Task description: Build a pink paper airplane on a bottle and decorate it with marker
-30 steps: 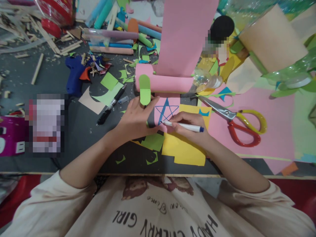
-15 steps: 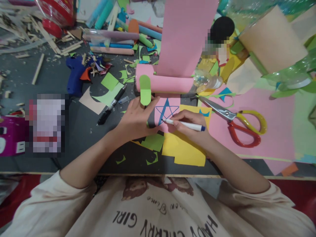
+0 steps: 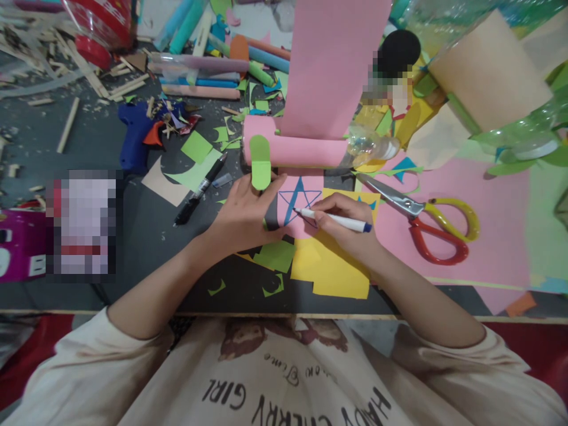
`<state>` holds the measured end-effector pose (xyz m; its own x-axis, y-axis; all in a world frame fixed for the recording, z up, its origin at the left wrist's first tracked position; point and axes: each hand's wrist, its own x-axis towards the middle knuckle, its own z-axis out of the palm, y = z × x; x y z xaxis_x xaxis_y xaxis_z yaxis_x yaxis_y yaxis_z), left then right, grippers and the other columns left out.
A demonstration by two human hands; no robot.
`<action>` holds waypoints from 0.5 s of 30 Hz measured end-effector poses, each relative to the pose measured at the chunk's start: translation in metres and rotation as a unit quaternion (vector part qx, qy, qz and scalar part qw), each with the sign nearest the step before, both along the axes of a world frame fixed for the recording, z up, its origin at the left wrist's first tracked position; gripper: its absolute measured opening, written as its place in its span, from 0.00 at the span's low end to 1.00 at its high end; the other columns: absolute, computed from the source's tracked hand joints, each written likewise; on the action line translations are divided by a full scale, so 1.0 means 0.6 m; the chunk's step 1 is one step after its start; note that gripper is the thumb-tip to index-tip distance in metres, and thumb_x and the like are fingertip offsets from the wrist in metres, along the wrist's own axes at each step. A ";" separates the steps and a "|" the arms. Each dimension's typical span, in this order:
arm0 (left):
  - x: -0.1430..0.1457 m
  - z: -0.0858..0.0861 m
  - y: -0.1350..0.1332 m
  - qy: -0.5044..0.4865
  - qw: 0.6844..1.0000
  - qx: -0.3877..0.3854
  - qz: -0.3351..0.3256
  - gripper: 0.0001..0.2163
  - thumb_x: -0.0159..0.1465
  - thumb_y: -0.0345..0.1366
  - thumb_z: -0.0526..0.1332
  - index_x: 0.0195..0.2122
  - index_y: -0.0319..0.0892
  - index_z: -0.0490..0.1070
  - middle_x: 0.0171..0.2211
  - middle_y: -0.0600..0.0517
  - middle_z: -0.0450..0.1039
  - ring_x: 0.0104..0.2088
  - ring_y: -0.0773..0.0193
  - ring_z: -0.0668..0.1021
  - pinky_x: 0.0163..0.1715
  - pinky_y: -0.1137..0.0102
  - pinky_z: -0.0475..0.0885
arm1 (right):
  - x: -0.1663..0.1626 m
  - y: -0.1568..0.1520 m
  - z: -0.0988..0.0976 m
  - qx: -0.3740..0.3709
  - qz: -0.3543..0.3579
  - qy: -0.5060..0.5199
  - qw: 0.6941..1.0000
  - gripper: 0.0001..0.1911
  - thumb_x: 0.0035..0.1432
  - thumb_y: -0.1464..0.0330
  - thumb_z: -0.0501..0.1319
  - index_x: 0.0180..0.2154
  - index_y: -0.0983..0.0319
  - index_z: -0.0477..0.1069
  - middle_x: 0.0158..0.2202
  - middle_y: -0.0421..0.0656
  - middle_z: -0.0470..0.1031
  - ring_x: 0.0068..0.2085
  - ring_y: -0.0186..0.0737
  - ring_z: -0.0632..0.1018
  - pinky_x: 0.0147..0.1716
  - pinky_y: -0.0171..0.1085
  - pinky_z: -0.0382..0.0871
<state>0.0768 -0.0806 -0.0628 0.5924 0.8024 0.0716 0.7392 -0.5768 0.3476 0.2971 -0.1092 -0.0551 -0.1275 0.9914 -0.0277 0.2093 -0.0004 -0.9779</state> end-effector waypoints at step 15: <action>0.000 -0.001 0.002 0.010 1.000 0.019 -0.004 0.39 0.60 0.51 0.63 0.67 0.31 0.60 0.59 0.31 0.68 0.59 0.36 0.70 0.60 0.49 0.65 | 0.002 -0.002 0.010 -0.016 0.057 -0.037 0.998 0.15 0.58 0.58 0.66 0.25 0.61 0.75 0.23 0.40 0.77 0.24 0.33 0.73 0.23 0.33 0.64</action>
<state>0.0771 -0.0797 -0.0632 0.5998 0.7951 0.0894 0.7418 -0.5945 0.3105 0.2986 -0.1101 -0.0489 -0.2368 0.9689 -0.0724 0.2823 -0.0027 -0.9593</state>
